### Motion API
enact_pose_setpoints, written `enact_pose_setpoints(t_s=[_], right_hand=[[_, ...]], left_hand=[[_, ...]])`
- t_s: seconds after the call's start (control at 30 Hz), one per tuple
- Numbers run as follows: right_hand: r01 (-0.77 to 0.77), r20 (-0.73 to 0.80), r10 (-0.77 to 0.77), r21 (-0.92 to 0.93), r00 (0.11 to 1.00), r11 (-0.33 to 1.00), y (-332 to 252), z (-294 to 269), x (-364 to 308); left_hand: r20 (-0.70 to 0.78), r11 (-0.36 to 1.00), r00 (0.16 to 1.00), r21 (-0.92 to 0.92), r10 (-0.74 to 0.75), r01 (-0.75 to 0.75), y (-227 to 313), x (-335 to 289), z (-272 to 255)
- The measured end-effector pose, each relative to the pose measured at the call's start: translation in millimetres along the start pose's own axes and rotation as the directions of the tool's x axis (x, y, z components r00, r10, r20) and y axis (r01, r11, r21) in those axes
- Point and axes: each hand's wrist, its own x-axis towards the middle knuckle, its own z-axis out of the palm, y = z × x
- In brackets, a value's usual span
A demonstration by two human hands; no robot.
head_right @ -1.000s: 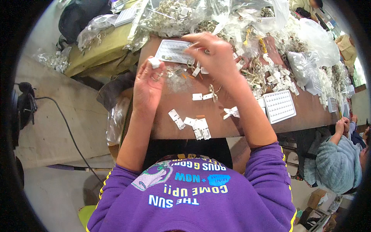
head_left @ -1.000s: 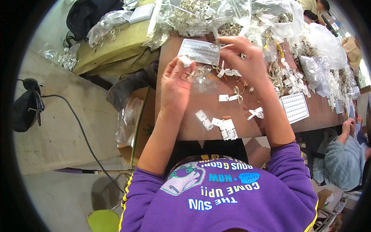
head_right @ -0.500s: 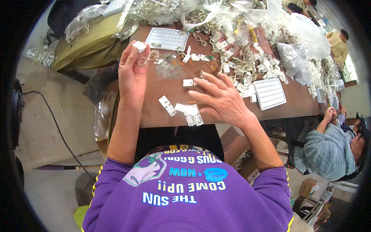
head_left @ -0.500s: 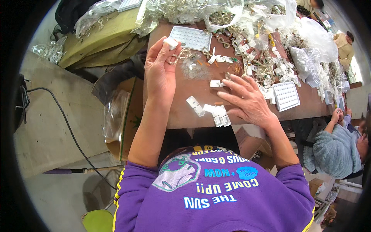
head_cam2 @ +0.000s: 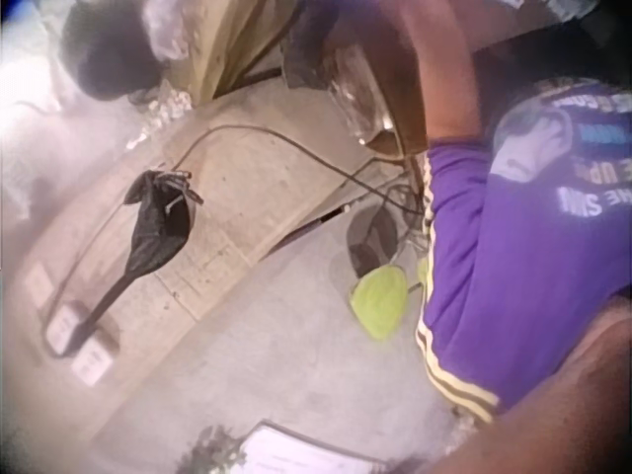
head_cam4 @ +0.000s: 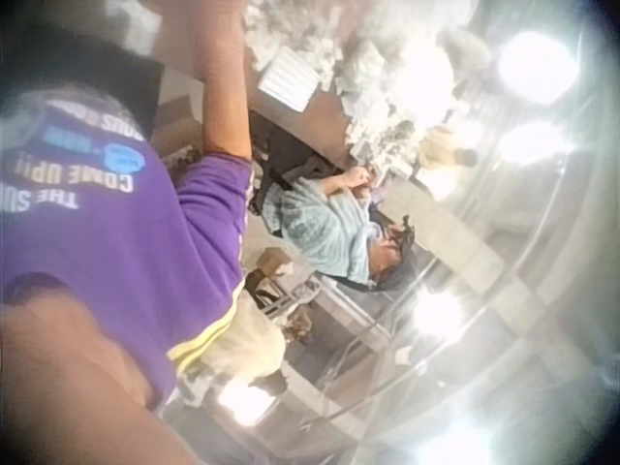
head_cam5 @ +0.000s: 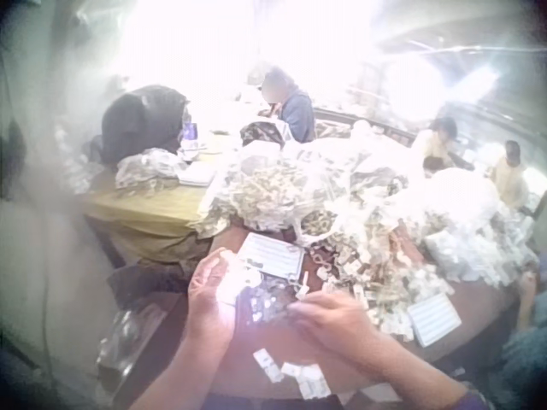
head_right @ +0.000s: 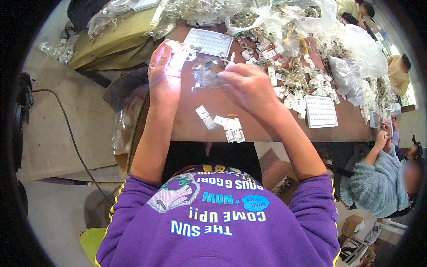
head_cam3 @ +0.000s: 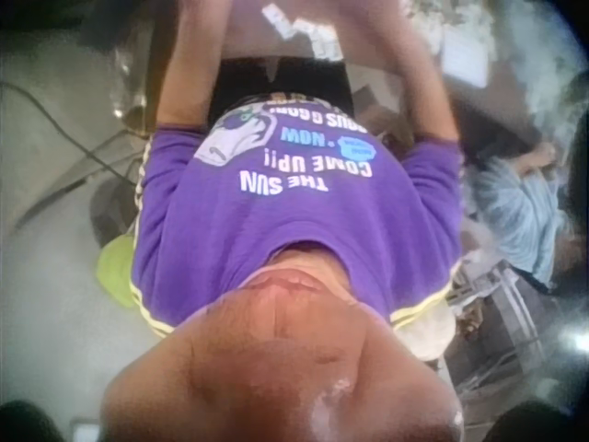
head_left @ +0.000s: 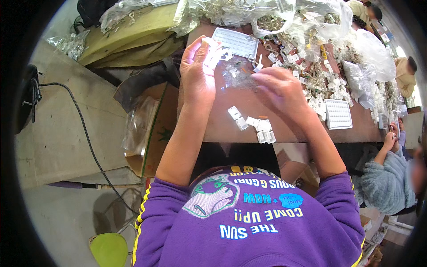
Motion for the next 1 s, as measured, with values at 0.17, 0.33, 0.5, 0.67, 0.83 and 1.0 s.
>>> enact_pose_setpoints(t_s=[0.17, 0.33, 0.5, 0.67, 0.83, 1.0], right_hand=[[0.284, 0.090, -0.277, -0.077, 0.957, 0.956, -30, 39, 31], [0.368, 0.197, -0.333, -0.187, 0.922, 0.911, -30, 43, 39], [0.211, 0.130, -0.203, -0.047, 0.970, 0.976, -32, 37, 44], [-0.352, 0.076, 0.364, 0.499, 0.928, 0.792, -15, 13, 55], [-0.423, 0.211, 0.403, 0.709, 0.891, 0.564, -4, 14, 57], [-0.357, 0.100, 0.430, 0.738, 0.897, 0.573, -5, 25, 51]], left_hand=[[-0.011, 1.000, 1.000, 0.020, 0.005, -0.005, 6, -1, 2], [-0.061, 0.998, 0.997, -0.051, -0.038, 0.035, 8, -3, 6], [-0.050, 0.955, 0.982, -0.246, -0.181, 0.164, 13, -3, 2], [0.003, 0.896, 0.916, -0.206, -0.401, 0.393, 13, -4, -2], [0.144, 0.869, 0.886, -0.180, -0.441, 0.462, 8, -7, 2], [0.032, 0.892, 0.899, -0.114, -0.436, 0.437, 2, -10, 5]])
